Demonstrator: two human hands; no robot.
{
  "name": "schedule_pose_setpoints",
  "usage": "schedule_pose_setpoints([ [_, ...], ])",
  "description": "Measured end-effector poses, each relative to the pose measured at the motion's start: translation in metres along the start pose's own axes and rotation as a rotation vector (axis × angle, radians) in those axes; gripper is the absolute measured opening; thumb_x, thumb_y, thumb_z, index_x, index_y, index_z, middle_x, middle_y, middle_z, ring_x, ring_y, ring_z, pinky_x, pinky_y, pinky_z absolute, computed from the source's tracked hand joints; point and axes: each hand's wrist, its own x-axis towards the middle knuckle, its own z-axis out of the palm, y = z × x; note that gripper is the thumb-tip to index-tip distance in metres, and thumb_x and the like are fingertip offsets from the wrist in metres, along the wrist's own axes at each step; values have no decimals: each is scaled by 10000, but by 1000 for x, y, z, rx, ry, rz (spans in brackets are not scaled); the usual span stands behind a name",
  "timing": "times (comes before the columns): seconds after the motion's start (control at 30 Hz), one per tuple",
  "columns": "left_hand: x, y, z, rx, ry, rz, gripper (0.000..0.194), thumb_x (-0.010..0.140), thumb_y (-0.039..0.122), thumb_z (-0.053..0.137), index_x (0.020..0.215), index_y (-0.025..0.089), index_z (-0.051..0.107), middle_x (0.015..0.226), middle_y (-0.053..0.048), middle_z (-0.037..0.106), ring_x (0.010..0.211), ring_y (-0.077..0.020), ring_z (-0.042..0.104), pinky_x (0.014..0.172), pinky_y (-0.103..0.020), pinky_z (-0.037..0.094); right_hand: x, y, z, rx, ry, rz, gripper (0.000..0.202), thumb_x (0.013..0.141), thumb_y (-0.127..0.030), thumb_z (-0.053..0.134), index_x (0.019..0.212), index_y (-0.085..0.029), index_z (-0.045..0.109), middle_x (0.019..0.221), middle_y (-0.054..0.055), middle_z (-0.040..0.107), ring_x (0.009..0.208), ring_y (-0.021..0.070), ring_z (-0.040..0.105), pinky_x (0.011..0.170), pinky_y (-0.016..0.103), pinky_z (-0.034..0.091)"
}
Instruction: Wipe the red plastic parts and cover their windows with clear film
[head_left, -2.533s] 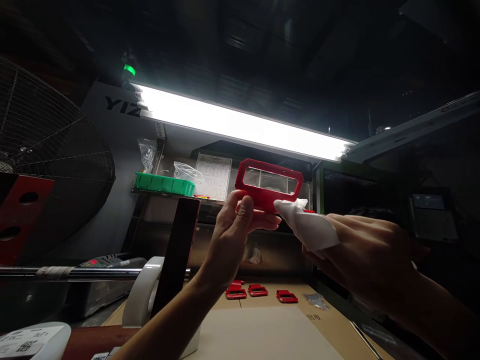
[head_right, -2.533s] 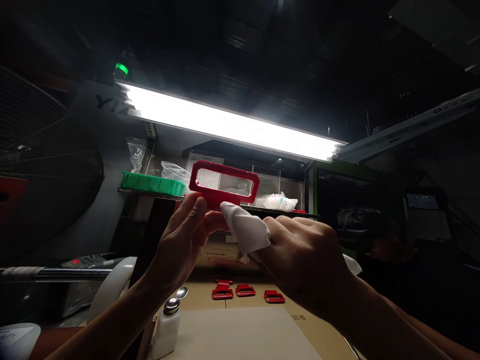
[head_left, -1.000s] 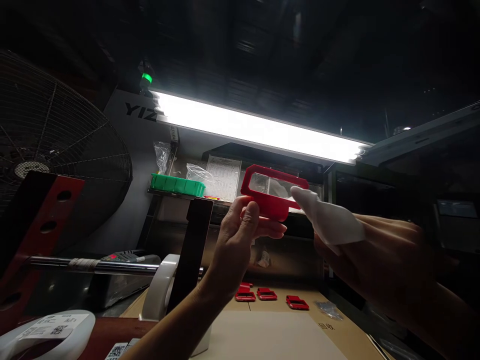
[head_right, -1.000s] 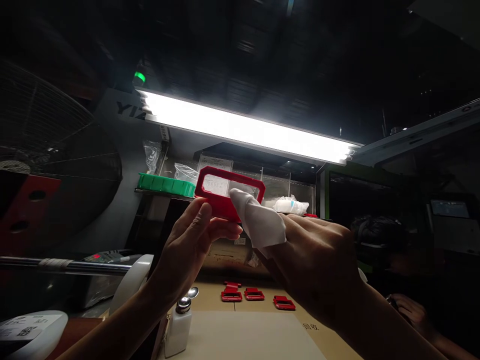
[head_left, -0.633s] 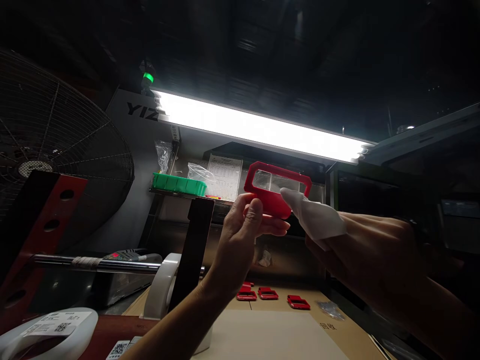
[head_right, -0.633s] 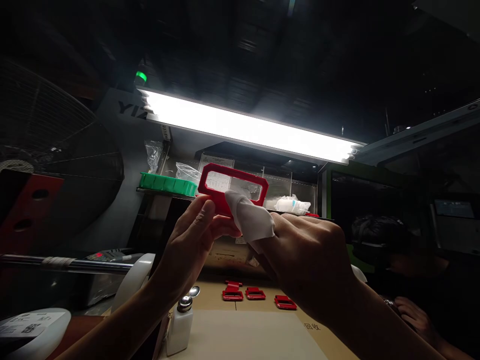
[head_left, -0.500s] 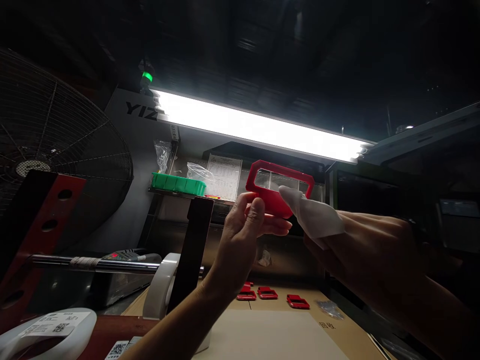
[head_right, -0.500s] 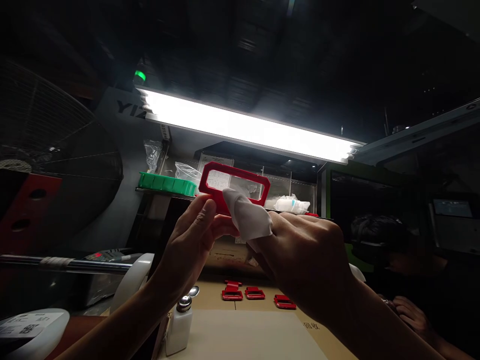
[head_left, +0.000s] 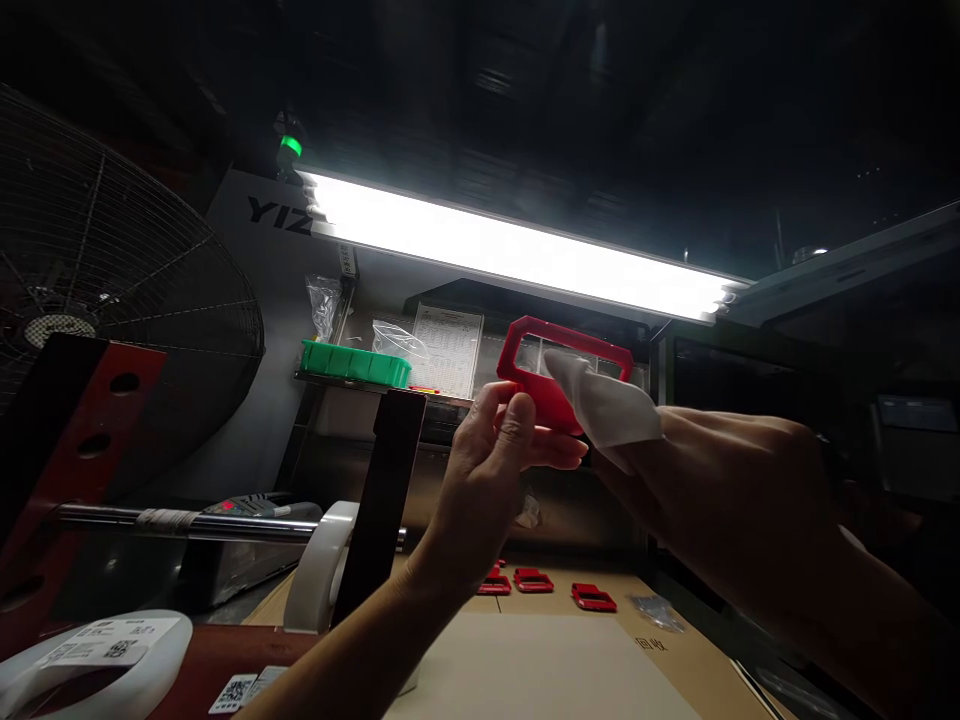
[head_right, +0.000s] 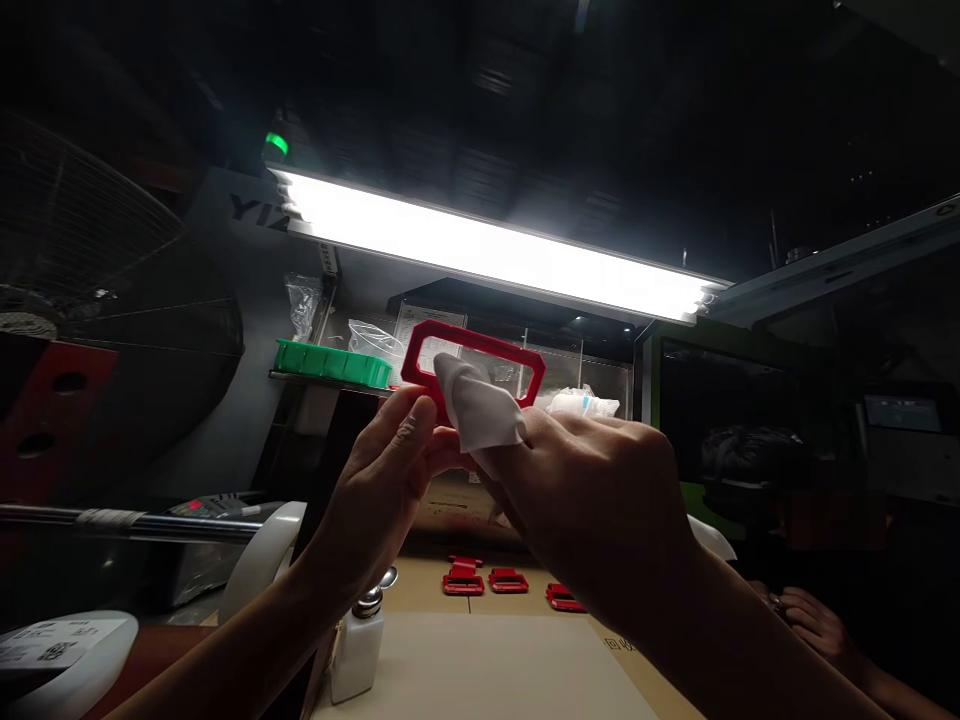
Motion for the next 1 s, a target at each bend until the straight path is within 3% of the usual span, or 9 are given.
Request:
schedule_pose_setpoints([
  [0.1,-1,0,1,8,16,-6,168,940,248,500,798,181,557,695,34,665,698,-131,703,613,-213,553,-1,-1,0,-16,-9,-12,497,995,-313,397,588,-143,624,394,-56,398,328,54,332,387,211,214],
  [0.17,-1,0,2,24,10,-4,172,940,259,498,799,181,559,736,25,676,717,-129,702,618,-207,550,-2,-2,0,-30,-25,-23,471,983,-281,418,580,-146,622,392,-59,380,328,57,318,390,218,205],
  [0.37,0,-1,3,16,-12,4,164,938,247,485,803,183,551,783,6,687,749,-132,696,649,-210,552,-2,-5,3,-54,-40,-29,253,959,-261,470,996,-146,693,427,-77,414,333,61,338,400,219,193],
  [0.57,-1,-1,5,-18,-5,23,150,930,204,496,820,181,597,771,31,662,718,-101,678,615,-171,533,-1,-6,7,-55,-34,-44,273,897,-131,456,805,-168,710,413,-59,398,334,72,328,400,226,187],
  [0.77,-1,-1,4,-32,-2,39,155,926,194,507,819,179,619,679,40,650,705,-75,660,568,-105,490,-1,-7,9,70,-69,-60,282,913,-132,431,850,-158,705,450,-46,491,342,88,421,395,239,212],
  [0.9,-1,-1,4,-24,-5,35,141,926,216,505,836,177,606,701,30,660,686,-99,669,563,-148,515,-1,-6,8,45,-18,-43,314,947,-211,446,742,-162,679,418,-57,446,334,67,363,398,225,207],
  [1.0,-1,-3,4,-17,-4,35,123,919,231,517,850,170,599,752,18,670,688,-113,674,574,-180,535,-1,-6,8,-15,-21,-30,235,918,-157,466,849,-169,691,414,-69,429,331,67,344,403,224,193],
])
